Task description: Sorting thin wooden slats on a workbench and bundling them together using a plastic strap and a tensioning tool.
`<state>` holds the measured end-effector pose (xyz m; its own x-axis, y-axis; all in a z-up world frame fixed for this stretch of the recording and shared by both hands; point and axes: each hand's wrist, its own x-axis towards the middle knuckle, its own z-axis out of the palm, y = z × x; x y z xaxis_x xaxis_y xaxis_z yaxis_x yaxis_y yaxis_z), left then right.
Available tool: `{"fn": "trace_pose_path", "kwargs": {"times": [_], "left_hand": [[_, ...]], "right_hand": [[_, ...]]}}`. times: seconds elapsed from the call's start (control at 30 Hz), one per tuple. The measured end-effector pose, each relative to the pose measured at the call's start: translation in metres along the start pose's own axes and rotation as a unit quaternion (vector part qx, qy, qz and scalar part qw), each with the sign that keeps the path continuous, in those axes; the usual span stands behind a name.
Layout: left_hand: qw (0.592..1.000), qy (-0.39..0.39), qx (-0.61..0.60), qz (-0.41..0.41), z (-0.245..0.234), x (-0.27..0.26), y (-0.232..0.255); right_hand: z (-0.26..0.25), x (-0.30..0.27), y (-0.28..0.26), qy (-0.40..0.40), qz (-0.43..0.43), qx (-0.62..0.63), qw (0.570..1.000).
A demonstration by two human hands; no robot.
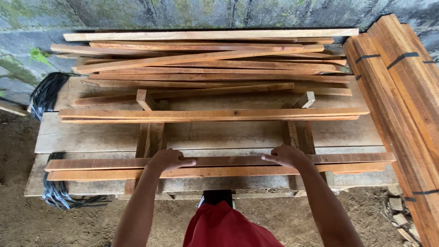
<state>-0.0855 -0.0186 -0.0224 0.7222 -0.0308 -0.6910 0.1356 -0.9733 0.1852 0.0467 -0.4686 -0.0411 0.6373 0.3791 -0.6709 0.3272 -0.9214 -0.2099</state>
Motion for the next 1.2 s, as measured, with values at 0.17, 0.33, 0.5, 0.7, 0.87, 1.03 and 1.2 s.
{"fn": "trace_pose_path", "kwargs": {"times": [0.17, 0.33, 0.5, 0.7, 0.87, 1.03, 1.2], "left_hand": [[0.998, -0.006, -0.049, 0.045, -0.023, 0.000, -0.002], [0.999, 0.003, -0.020, 0.051, -0.048, 0.001, -0.002], [0.996, 0.083, 0.000, 0.027, -0.027, 0.072, -0.035], [0.992, 0.122, 0.014, -0.002, -0.029, 0.068, -0.026], [0.949, 0.315, -0.023, -0.020, -0.002, 0.065, -0.022], [0.839, 0.543, -0.021, -0.036, 0.054, 0.099, -0.027], [0.772, 0.532, -0.302, -0.170, 0.052, 0.073, -0.011]], "right_hand": [[-0.009, 0.015, 0.005, -0.007, -0.015, 0.016, 1.000], [-0.037, 0.016, -0.013, 0.005, -0.010, 0.051, 0.999], [-0.071, 0.011, -0.031, 0.070, 0.011, -0.022, 0.997], [-0.074, 0.006, -0.046, 0.117, 0.021, -0.042, 0.992], [-0.040, 0.021, -0.024, 0.178, 0.065, -0.057, 0.980], [0.014, 0.052, 0.010, 0.391, 0.083, -0.011, 0.916], [0.032, 0.040, -0.004, 0.545, 0.125, 0.241, 0.793]]}}
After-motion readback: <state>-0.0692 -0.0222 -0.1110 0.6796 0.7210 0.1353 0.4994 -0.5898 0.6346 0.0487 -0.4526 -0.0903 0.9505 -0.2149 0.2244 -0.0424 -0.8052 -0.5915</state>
